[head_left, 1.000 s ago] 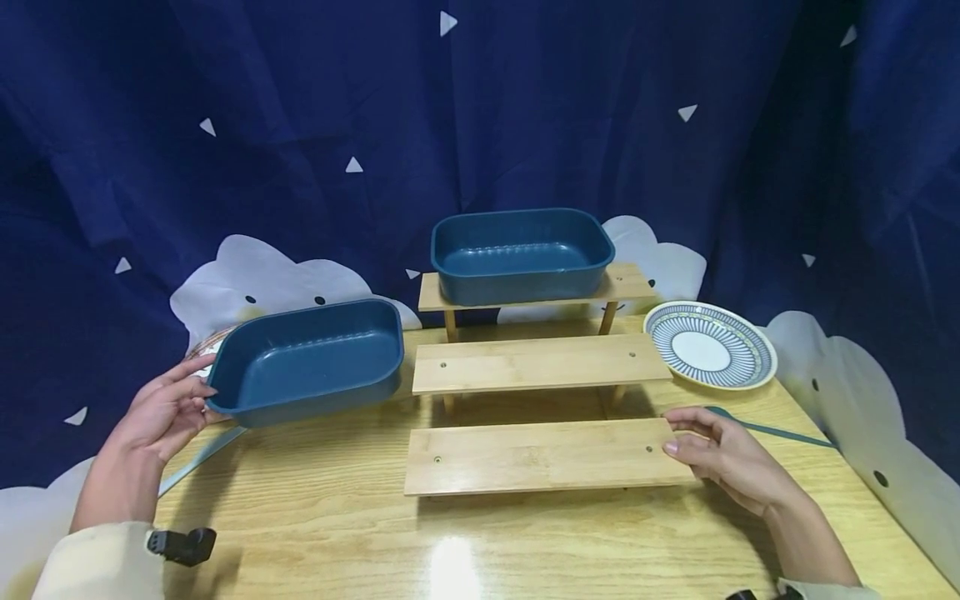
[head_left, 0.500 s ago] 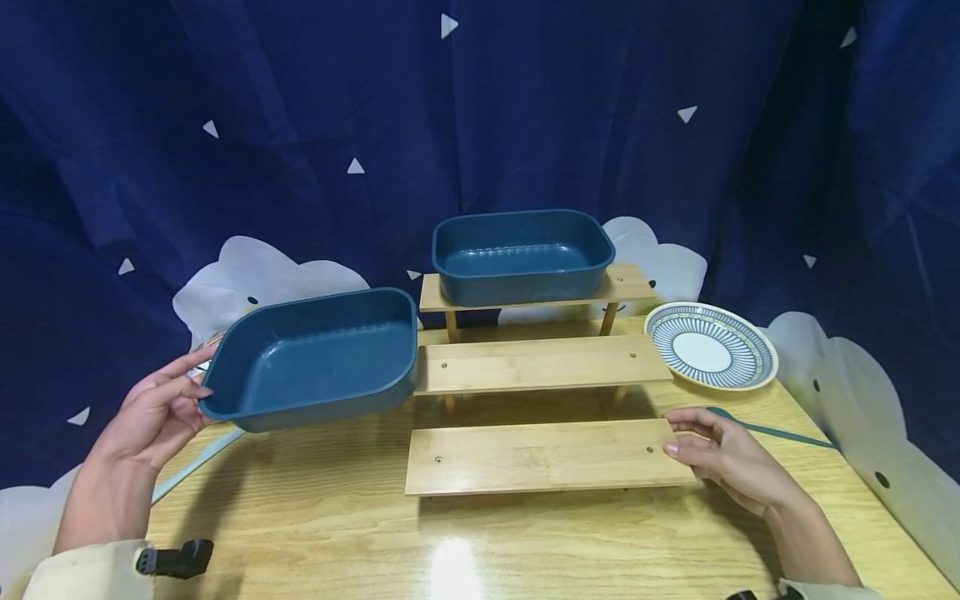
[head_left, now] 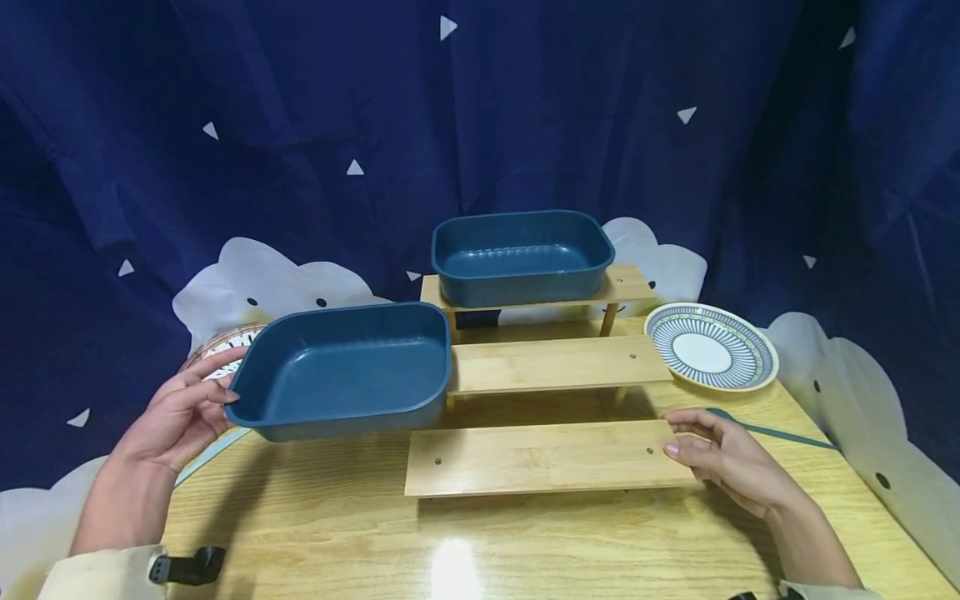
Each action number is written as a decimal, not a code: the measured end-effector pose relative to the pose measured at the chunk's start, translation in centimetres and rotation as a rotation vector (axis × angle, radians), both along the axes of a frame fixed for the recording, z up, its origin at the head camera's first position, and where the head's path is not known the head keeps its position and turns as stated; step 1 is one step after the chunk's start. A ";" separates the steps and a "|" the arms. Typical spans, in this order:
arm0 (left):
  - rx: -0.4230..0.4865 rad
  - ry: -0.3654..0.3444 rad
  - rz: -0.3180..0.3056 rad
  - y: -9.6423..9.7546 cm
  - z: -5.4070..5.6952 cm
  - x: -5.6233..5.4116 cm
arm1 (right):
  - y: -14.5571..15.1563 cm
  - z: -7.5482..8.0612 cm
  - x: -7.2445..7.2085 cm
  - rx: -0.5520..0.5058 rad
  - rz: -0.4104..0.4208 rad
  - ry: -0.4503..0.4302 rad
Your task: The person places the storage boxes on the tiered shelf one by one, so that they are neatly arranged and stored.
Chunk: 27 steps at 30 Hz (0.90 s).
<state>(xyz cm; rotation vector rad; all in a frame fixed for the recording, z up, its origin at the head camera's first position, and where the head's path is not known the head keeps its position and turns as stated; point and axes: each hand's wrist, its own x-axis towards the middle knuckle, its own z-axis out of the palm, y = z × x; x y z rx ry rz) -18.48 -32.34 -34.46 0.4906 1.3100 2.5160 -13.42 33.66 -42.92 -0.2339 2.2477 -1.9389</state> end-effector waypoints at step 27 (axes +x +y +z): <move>-0.108 -0.019 -0.094 7.3 1.7 0.1 | 0.0 0.0 0.0 0.006 -0.007 -0.007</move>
